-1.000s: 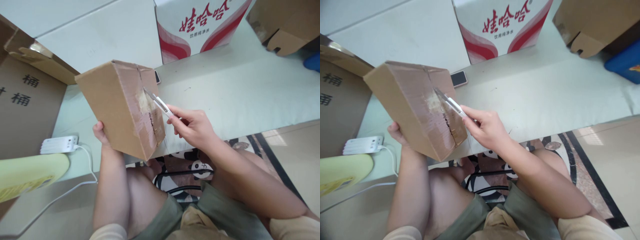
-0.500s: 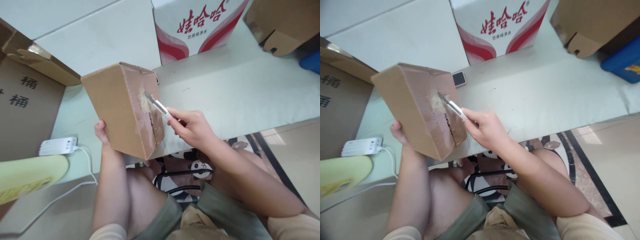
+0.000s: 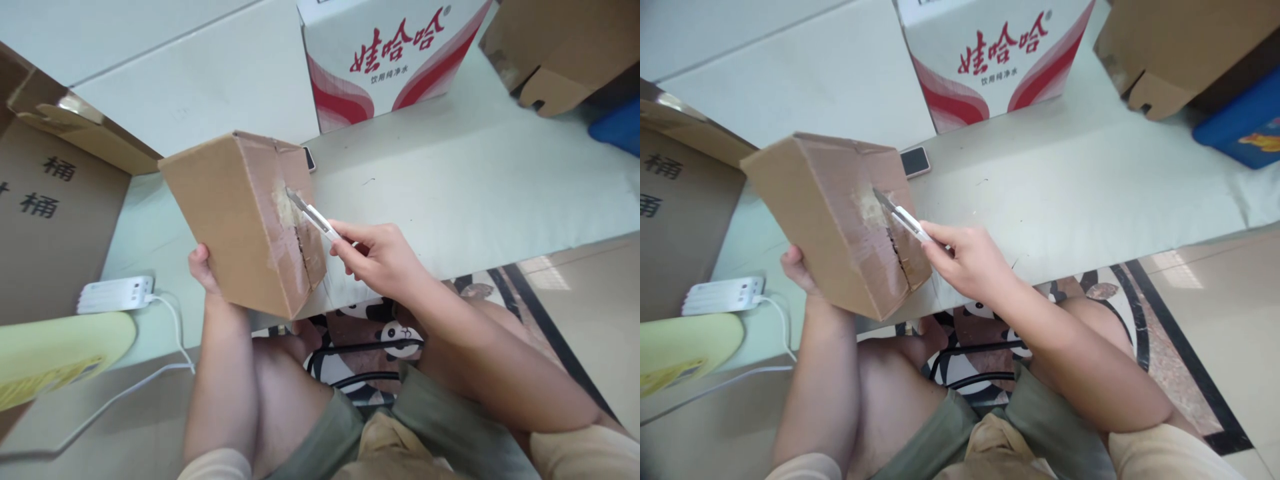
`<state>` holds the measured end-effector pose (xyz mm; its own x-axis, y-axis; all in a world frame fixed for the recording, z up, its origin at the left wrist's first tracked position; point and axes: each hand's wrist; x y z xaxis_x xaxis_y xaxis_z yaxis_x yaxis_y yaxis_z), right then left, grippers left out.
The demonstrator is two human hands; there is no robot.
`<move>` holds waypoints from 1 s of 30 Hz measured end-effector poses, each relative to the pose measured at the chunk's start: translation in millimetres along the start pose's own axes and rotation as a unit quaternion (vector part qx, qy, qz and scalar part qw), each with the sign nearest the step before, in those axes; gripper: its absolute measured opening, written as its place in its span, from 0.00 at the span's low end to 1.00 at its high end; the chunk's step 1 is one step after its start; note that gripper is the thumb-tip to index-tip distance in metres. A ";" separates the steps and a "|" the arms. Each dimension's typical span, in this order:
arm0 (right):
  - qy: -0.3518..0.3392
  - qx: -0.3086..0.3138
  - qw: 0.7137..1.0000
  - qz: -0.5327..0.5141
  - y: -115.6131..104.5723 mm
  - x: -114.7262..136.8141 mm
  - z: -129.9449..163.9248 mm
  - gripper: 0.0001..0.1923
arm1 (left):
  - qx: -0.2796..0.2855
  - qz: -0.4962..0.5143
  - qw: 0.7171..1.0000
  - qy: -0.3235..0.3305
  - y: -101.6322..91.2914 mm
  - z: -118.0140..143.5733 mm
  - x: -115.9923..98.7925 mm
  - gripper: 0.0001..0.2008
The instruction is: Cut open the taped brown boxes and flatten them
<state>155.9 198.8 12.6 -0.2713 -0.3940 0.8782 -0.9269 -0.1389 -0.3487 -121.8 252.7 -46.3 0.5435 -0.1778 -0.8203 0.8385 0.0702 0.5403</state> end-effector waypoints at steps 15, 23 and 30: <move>-0.001 0.068 0.997 0.035 4.4 3.1 2.1 0.17 | 0.010 0.003 1.000 -0.002 6.8 -2.2 -1.5 0.25; -0.017 0.078 0.997 0.025 11.2 2.7 4.0 0.17 | 0.002 0.026 0.999 0.031 11.8 -9.0 -4.5 0.25; 0.007 0.004 0.999 0.050 -0.6 1.3 0.2 0.16 | 0.024 0.057 0.996 0.056 5.1 -13.8 -4.3 0.24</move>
<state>156.1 198.2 13.9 -0.3661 -0.3942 0.8430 -0.8927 -0.1071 -0.4378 -119.3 267.4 -42.6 0.6389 -0.0605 -0.7669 0.7692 0.0363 0.6380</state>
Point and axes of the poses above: each hand's wrist, its own z-axis away from the middle knuckle, its own y-axis out of the palm, x = y × z, and after that the axes turned 12 degrees about -y, right-handed
